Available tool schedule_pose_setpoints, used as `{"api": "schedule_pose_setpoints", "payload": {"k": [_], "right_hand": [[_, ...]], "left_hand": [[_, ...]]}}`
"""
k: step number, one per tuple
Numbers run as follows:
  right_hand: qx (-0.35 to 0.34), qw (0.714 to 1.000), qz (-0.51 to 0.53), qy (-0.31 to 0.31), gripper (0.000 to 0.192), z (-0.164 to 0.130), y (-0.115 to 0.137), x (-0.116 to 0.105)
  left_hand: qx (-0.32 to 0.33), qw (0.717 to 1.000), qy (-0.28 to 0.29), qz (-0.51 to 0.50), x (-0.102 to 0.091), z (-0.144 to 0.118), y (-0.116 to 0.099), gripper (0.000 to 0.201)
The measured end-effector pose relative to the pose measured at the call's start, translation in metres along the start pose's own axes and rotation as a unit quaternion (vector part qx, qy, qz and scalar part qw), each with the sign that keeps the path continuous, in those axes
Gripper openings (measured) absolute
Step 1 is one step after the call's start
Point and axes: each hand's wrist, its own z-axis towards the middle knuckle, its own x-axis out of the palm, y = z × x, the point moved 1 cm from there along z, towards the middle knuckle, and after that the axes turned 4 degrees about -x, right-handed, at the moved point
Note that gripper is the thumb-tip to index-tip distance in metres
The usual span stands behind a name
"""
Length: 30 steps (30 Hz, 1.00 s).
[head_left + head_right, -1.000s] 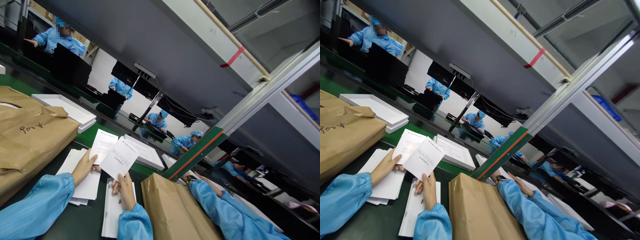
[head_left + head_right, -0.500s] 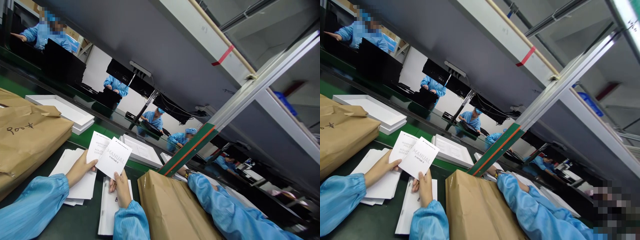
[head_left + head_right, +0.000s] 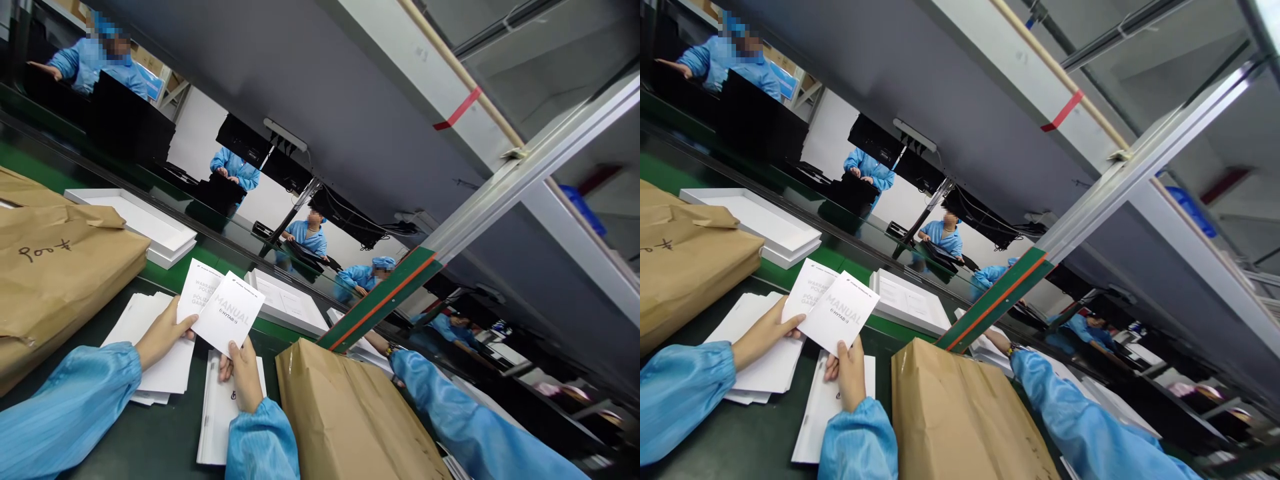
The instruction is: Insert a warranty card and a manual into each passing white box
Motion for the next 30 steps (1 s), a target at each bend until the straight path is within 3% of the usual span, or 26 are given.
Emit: {"api": "schedule_pose_setpoints", "payload": {"k": [30], "right_hand": [[-0.015, 1.000, -0.013, 0.008, 0.049, -0.0003, -0.0005, 0.0004]], "left_hand": [[0.025, 0.999, 0.008, 0.032, -0.0008, -0.0019, -0.0024, 0.042]]}}
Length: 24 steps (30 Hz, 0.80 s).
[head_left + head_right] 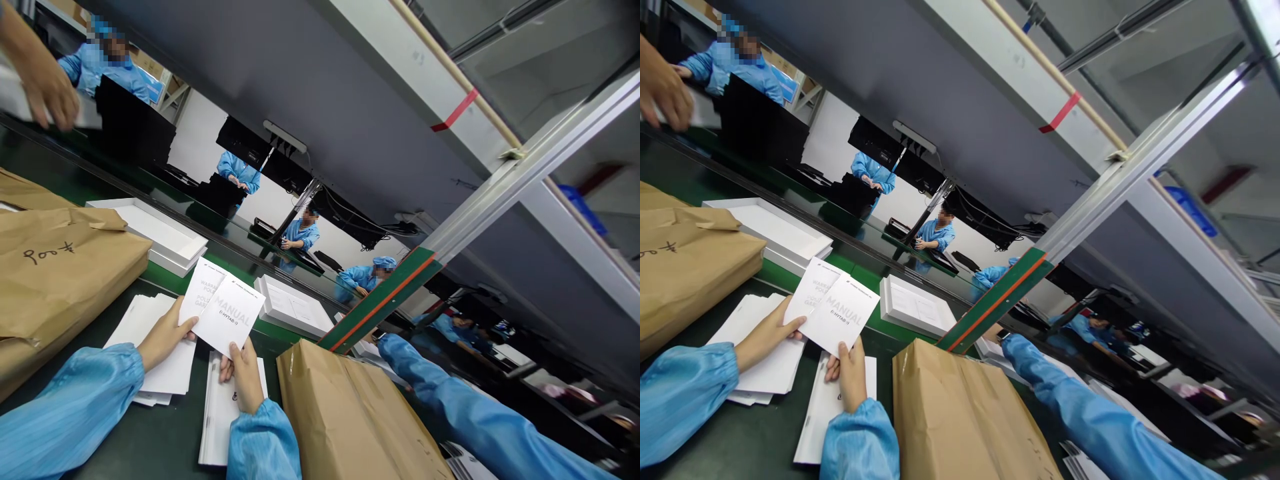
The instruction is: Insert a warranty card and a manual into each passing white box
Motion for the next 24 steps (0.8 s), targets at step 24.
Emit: {"api": "schedule_pose_setpoints", "payload": {"k": [24], "right_hand": [[0.000, 1.000, 0.006, -0.005, 0.045, -0.0003, 0.0005, 0.0016]], "left_hand": [[-0.002, 0.999, -0.012, 0.035, -0.0009, 0.0006, 0.0029, 0.046]]}}
